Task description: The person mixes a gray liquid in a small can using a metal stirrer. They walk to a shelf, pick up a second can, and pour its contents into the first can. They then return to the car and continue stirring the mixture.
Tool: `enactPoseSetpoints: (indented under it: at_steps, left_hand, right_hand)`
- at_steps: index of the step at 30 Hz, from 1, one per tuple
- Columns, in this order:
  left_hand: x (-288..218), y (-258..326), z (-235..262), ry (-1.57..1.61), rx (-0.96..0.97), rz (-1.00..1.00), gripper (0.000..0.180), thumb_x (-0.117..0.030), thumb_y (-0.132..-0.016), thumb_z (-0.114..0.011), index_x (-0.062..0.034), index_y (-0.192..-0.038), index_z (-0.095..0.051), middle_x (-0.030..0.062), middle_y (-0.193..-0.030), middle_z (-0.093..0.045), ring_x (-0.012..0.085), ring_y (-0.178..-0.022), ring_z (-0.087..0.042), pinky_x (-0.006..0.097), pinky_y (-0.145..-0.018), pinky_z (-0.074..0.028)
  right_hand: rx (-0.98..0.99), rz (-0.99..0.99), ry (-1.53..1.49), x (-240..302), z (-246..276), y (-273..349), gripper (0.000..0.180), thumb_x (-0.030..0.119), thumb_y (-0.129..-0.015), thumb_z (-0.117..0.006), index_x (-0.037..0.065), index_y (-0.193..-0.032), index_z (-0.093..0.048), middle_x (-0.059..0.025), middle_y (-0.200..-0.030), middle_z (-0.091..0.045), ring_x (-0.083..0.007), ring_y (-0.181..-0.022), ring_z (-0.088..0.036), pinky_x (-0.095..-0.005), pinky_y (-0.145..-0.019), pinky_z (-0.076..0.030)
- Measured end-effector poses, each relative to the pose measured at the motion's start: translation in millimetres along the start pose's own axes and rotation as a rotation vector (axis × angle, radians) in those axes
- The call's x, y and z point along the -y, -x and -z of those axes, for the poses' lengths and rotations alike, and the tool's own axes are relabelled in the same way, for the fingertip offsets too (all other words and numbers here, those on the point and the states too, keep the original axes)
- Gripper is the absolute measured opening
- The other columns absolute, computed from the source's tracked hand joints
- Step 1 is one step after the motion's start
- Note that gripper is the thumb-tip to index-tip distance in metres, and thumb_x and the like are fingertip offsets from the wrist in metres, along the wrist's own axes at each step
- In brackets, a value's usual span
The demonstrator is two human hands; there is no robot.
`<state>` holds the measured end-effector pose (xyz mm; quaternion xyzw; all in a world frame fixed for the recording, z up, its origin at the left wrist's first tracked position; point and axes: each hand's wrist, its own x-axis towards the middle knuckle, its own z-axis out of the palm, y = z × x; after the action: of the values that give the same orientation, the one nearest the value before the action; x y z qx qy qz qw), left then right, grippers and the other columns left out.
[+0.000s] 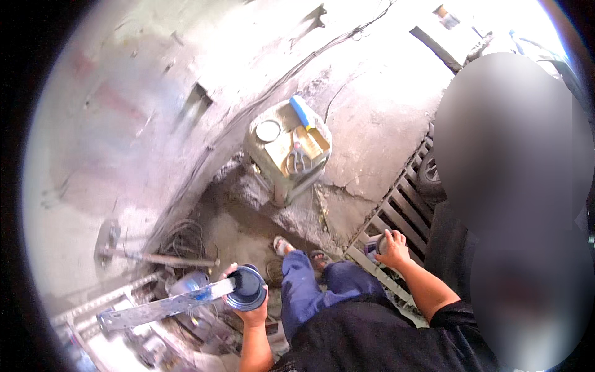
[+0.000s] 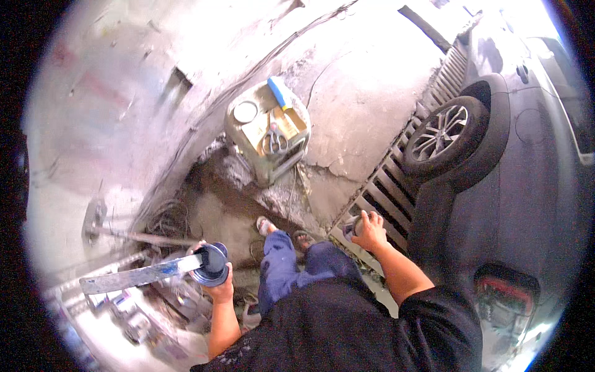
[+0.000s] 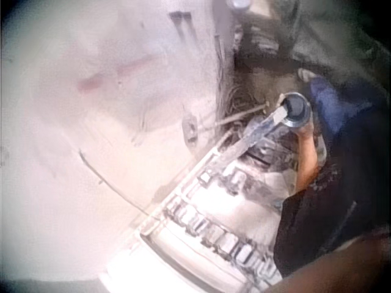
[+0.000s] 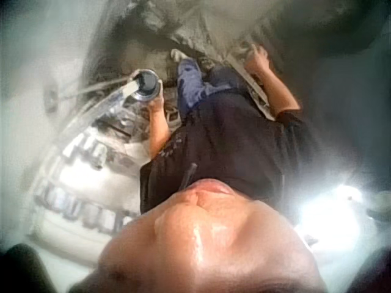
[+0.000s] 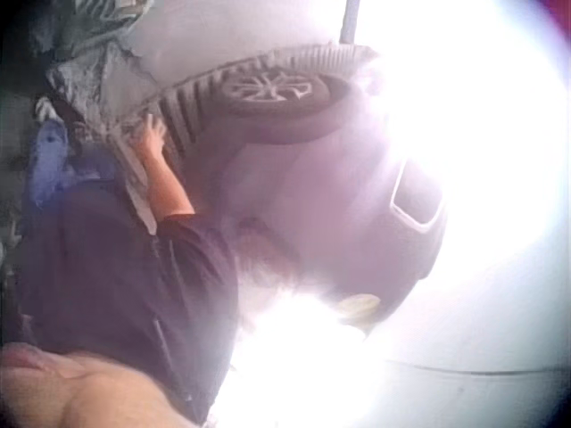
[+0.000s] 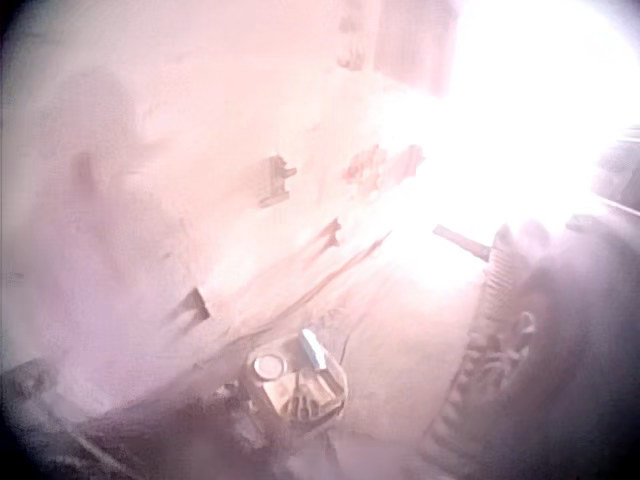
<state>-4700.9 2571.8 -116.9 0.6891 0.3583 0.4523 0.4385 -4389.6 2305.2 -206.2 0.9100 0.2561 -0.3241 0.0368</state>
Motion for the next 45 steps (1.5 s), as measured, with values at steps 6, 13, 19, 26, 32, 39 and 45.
enactPoseSetpoints:
  at_steps: [6,13,19,26,32,39,45]
  left_hand:
    - [42,-54,-28,0.025,0.154,-0.051,0.087,-0.026,-0.068,-0.079,-0.005,-0.134,-0.026,0.0166,-0.127,-0.041,0.0303,-0.118,-0.042,0.044,-0.103,-0.031]
    - [76,-42,-81,-0.092,0.195,0.073,0.089,-0.043,-0.066,-0.08,-0.0025,-0.13,-0.033,0.0134,-0.124,-0.045,0.0279,-0.118,-0.044,0.043,-0.103,-0.033]
    - [169,-7,-150,-0.196,0.253,0.037,0.1,-0.049,-0.071,-0.074,-0.0086,-0.14,-0.014,0.0176,-0.129,-0.041,0.0311,-0.119,-0.044,0.045,-0.101,-0.034]
    - [292,2,-205,-0.183,0.113,-0.118,0.103,-0.058,-0.069,-0.072,-0.0078,-0.139,-0.016,0.0185,-0.125,-0.045,0.0308,-0.117,-0.046,0.043,-0.101,-0.034]
    - [310,-37,-221,0.064,-0.002,-0.223,0.096,-0.04,-0.071,-0.075,-0.0043,-0.14,-0.02,0.0175,-0.132,-0.045,0.0319,-0.122,-0.045,0.047,-0.107,-0.027]
    - [275,-98,-215,0.038,-0.061,-0.237,0.073,-0.013,-0.075,-0.071,0.0011,-0.136,-0.033,0.0129,-0.128,-0.048,0.0248,-0.119,-0.046,0.041,-0.107,-0.028]
    - [260,-152,-256,0.205,-0.04,-0.286,0.062,-0.004,-0.074,-0.074,0.0046,-0.125,-0.04,0.0092,-0.11,-0.056,0.0155,-0.1,-0.054,0.03,-0.093,-0.041]
  right_hand:
    - [-0.068,-0.122,-0.069,-7,-5,-45,0.1,0.035,-0.06,-0.079,0.009,-0.14,-0.026,-0.023,-0.141,-0.026,-0.0409,-0.129,-0.026,-0.0453,-0.106,-0.032]
    - [-0.06,-0.08,-0.075,-14,-25,-166,0.097,0.035,-0.061,-0.078,0.01,-0.14,-0.028,-0.0206,-0.141,-0.028,-0.0403,-0.131,-0.025,-0.0487,-0.103,-0.035]
    - [-0.09,0.06,0.004,-30,-96,-339,0.099,0.034,-0.063,-0.078,0.013,-0.141,-0.023,-0.0169,-0.143,-0.024,-0.0376,-0.132,-0.024,-0.0538,-0.096,-0.039]
    - [-0.229,0.161,-0.031,-18,-165,-493,0.095,0.034,-0.064,-0.078,0.015,-0.141,-0.026,-0.015,-0.145,-0.023,-0.0359,-0.134,-0.022,-0.0556,-0.098,-0.037]
    - [-0.282,0.343,-0.069,-10,-207,-553,0.088,0.041,-0.066,-0.075,0.014,-0.138,-0.033,-0.0158,-0.149,-0.018,-0.0358,-0.138,-0.015,-0.0552,-0.101,-0.034]
    - [-0.837,0.552,-0.492,36,-83,-485,0.031,0.013,-0.077,-0.066,0.003,-0.105,-0.059,-0.0158,-0.094,-0.06,-0.0293,-0.083,-0.062,-0.037,-0.074,-0.05]
    - [-0.871,1.189,-0.401,159,26,-330,0.026,0.02,-0.08,-0.066,0.002,-0.098,-0.059,-0.0141,-0.087,-0.06,-0.0285,-0.078,-0.061,-0.0373,-0.069,-0.05]
